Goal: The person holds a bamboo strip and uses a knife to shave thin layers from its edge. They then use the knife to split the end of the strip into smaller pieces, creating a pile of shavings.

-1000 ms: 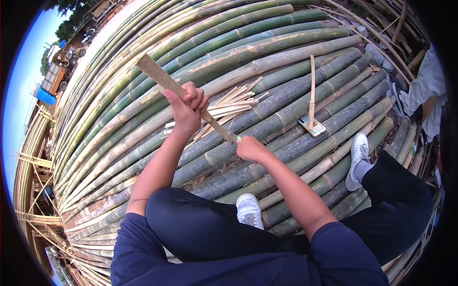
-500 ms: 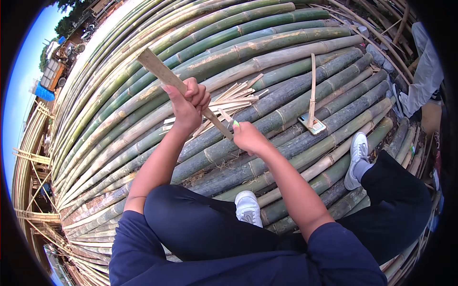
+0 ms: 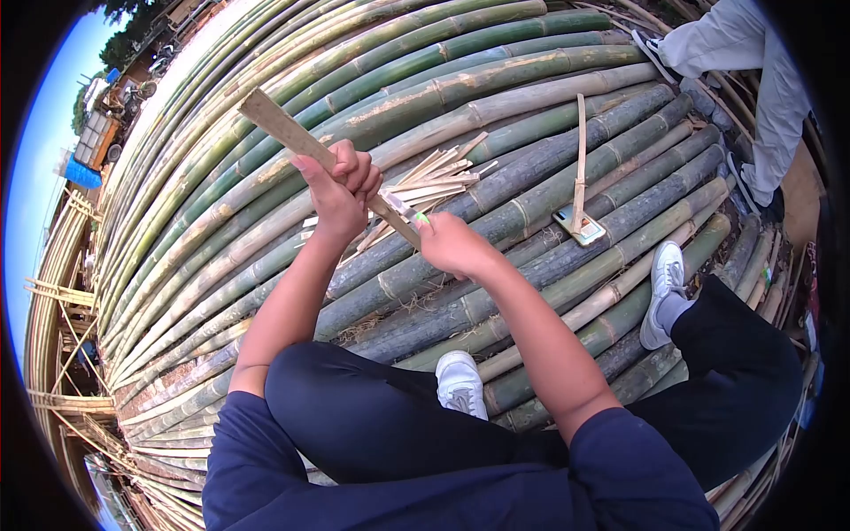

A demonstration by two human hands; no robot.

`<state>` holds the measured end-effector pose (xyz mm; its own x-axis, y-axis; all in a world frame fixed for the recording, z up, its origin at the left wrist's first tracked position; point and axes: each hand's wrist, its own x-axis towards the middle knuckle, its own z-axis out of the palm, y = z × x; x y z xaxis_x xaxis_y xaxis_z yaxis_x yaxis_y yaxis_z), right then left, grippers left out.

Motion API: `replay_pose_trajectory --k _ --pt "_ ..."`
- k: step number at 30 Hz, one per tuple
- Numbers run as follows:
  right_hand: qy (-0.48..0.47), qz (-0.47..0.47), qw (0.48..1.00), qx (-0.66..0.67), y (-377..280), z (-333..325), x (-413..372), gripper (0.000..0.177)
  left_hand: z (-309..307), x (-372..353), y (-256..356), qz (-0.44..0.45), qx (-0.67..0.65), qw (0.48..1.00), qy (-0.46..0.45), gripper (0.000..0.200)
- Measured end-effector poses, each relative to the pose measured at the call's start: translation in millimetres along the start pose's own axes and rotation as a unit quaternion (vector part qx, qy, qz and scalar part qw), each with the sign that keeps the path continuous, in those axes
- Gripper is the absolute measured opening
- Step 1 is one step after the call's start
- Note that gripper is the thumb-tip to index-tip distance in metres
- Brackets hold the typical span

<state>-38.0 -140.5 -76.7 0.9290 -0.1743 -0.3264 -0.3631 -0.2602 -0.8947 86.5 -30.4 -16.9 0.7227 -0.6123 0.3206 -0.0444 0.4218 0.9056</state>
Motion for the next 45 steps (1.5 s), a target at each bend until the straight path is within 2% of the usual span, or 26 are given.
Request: replay_pose_trajectory --k 2,3,5,6,8,11,14,15,17,18,20,21,24,27,28,29,31,32,34,37,38,40,41,43,45 --pt "0.032 -0.020 0.999 -0.028 21 25 6 0.037 -2 0 -1 -0.007 -0.006 1.000 -0.011 0.068" --pt "0.018 0.041 0.998 -0.036 34 38 12 0.037 -1 1 -1 -0.006 -0.006 1.000 -0.010 0.068" --pt "0.013 0.073 0.995 -0.063 69 49 19 0.038 2 3 -3 -0.003 0.011 1.000 -0.001 0.069" --pt "0.015 0.073 0.995 -0.063 67 39 16 0.038 3 3 -3 -0.003 0.010 1.000 -0.003 0.069" --pt "-0.044 0.125 0.990 -0.055 46 9 8 0.038 5 3 -3 -0.009 0.002 1.000 -0.003 0.069" --pt "-0.014 0.054 0.998 0.020 13 -15 -4 0.038 5 1 -1 -0.008 0.008 1.000 -0.011 0.069" --pt "-0.012 0.034 0.999 -0.003 0 5 -13 0.037 4 1 0 -0.006 0.008 1.000 -0.013 0.069" --pt "0.039 -0.010 0.999 -0.036 41 35 12 0.037 5 2 0 -0.006 0.006 1.000 -0.023 0.069" --pt "0.031 0.071 0.995 -0.067 88 62 28 0.038 7 2 -3 -0.003 0.007 1.000 -0.018 0.068" --pt "0.033 0.067 0.995 -0.068 86 54 27 0.038 8 2 -3 -0.002 0.009 1.000 -0.013 0.068" --pt "-0.024 0.147 0.989 -0.018 84 38 23 0.037 8 2 -3 -0.003 0.000 1.000 -0.015 0.068" --pt "-0.024 0.147 0.989 -0.015 72 29 19 0.037 8 1 -4 -0.011 -0.011 1.000 -0.016 0.069" --pt "-0.012 0.071 0.997 0.029 26 -5 1 0.038 4 0 -2 -0.018 -0.007 1.000 -0.014 0.070" --pt "-0.019 0.051 0.999 -0.002 12 10 -8 0.038 3 1 0 -0.018 -0.001 1.000 -0.008 0.070" --pt "0.024 0.023 0.997 -0.068 54 39 19 0.040 3 1 -1 -0.017 -0.003 1.000 -0.013 0.070" --pt "0.027 0.020 0.997 -0.071 76 51 26 0.040 3 3 -1 -0.015 -0.004 1.000 -0.018 0.070" --pt "-0.002 0.114 0.993 -0.044 96 54 27 0.042 5 3 -3 -0.013 -0.007 1.000 -0.019 0.070" --pt "0.000 0.111 0.993 -0.043 99 48 30 0.042 6 3 -3 -0.017 -0.007 1.000 -0.018 0.070" --pt "-0.049 0.133 0.987 -0.075 74 22 22 0.043 6 3 -2 -0.015 -0.008 1.000 -0.019 0.070" --pt "-0.046 0.082 0.996 -0.003 14 -11 -6 0.043 3 1 0 -0.015 -0.001 1.000 -0.017 0.070" --pt "-0.047 0.083 0.995 -0.004 14 -4 -4 0.043 2 1 0 -0.016 -0.005 1.000 -0.010 0.070" --pt "0.008 0.001 0.998 -0.066 25 17 3 0.042 1 2 1 -0.015 -0.006 1.000 -0.006 0.069" --pt "0.009 0.001 0.998 -0.068 58 39 13 0.042 1 1 -1 -0.014 -0.007 1.000 -0.007 0.069" --pt "0.025 0.101 0.990 -0.095 132 74 40 0.041 3 3 -3 -0.016 -0.015 1.000 -0.021 0.069" --pt "0.014 0.075 0.989 -0.123 132 60 38 0.041 5 3 -2 -0.015 -0.007 1.000 -0.023 0.069"
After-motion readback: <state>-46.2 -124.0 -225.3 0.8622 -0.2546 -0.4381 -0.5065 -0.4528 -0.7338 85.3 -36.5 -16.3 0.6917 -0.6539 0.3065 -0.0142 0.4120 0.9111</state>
